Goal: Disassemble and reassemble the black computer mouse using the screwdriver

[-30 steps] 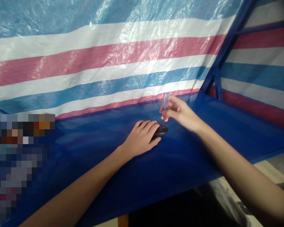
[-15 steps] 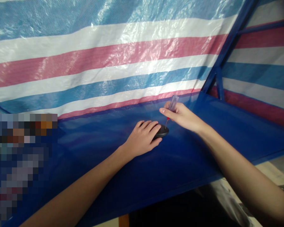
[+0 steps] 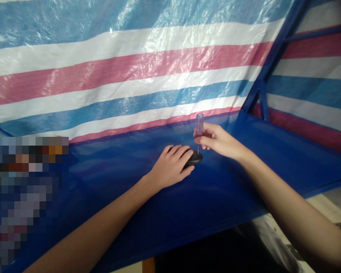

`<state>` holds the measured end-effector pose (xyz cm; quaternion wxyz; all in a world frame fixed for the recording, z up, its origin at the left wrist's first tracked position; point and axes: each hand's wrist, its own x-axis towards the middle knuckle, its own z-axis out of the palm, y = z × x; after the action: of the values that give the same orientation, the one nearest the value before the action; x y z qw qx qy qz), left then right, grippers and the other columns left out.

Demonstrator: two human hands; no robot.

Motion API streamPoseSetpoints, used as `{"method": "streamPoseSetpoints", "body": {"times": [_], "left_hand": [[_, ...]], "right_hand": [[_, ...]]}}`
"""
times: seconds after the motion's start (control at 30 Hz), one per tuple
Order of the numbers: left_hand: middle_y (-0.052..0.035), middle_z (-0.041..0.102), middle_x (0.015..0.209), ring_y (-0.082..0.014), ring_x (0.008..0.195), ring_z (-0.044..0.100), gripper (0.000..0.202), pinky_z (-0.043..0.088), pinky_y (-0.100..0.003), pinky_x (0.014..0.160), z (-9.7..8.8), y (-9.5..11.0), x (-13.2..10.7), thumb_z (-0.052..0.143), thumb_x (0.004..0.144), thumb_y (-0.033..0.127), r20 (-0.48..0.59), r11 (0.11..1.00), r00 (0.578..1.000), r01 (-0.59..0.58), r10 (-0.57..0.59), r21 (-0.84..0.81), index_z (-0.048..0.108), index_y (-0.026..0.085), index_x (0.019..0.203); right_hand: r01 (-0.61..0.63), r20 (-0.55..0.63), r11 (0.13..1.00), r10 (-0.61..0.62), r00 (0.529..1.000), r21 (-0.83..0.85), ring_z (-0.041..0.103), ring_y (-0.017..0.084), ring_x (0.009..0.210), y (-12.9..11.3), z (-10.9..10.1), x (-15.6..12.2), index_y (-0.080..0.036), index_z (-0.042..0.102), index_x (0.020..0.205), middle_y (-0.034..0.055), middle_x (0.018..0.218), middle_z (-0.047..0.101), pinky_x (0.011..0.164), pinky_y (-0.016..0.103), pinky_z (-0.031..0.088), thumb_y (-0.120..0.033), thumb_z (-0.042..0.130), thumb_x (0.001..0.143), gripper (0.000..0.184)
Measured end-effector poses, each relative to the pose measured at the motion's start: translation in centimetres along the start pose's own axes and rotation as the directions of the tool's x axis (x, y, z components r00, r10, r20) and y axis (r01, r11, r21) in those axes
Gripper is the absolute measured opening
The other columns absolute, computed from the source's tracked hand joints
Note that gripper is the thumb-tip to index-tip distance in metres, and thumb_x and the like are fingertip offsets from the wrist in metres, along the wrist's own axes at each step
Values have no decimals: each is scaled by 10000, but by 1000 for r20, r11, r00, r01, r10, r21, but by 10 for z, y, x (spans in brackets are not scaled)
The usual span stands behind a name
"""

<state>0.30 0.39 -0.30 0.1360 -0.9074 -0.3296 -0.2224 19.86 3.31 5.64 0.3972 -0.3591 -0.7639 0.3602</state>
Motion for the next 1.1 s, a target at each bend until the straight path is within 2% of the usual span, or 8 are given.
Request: {"method": "streamPoseSetpoints", "body": {"times": [0.3,0.57,0.83,1.0,1.1], "left_hand": [[-104,576,1294,-241,1140,546,404,372,-412,990,-1,1,0,416,920,411,1,1000,1000,14,-14,1,516,170,1229],[-99,562,1304,-240,1158,528,418,362,-409,996,0,0,1,405,926,412,16,1000,1000,16,-16,1,509,180,1257],[-85,524,1311,-241,1139,522,432,387,-412,951,-2,1,0,363,945,403,59,999,998,-24,22,28,452,278,1349],[-87,497,1299,-243,1134,514,440,390,-439,957,-6,5,1,375,940,390,99,1000,995,17,-18,5,420,326,1373],[-81,493,1284,-251,1136,498,423,364,-477,982,-8,7,1,392,932,366,114,1000,993,0,0,2,443,344,1352]], "right_hand": [[-2,-178,995,19,984,95,468,63,436,-2,-1,1,-169,545,767,-46,634,544,437,228,384,-179,622,688,110],[-2,-299,996,29,954,89,463,75,406,-2,-3,3,-179,541,769,-68,520,511,427,233,365,-206,625,698,113],[4,-263,996,19,965,86,478,75,420,-3,-2,2,-173,546,761,-60,549,529,446,240,381,-221,646,697,128],[-3,-309,998,24,951,69,475,81,418,-3,-2,3,-178,547,764,-55,550,536,440,246,382,-228,650,694,134],[-14,-356,999,29,934,46,473,83,422,-1,-3,4,-180,545,755,-49,570,538,437,251,384,-232,652,690,135]]}}
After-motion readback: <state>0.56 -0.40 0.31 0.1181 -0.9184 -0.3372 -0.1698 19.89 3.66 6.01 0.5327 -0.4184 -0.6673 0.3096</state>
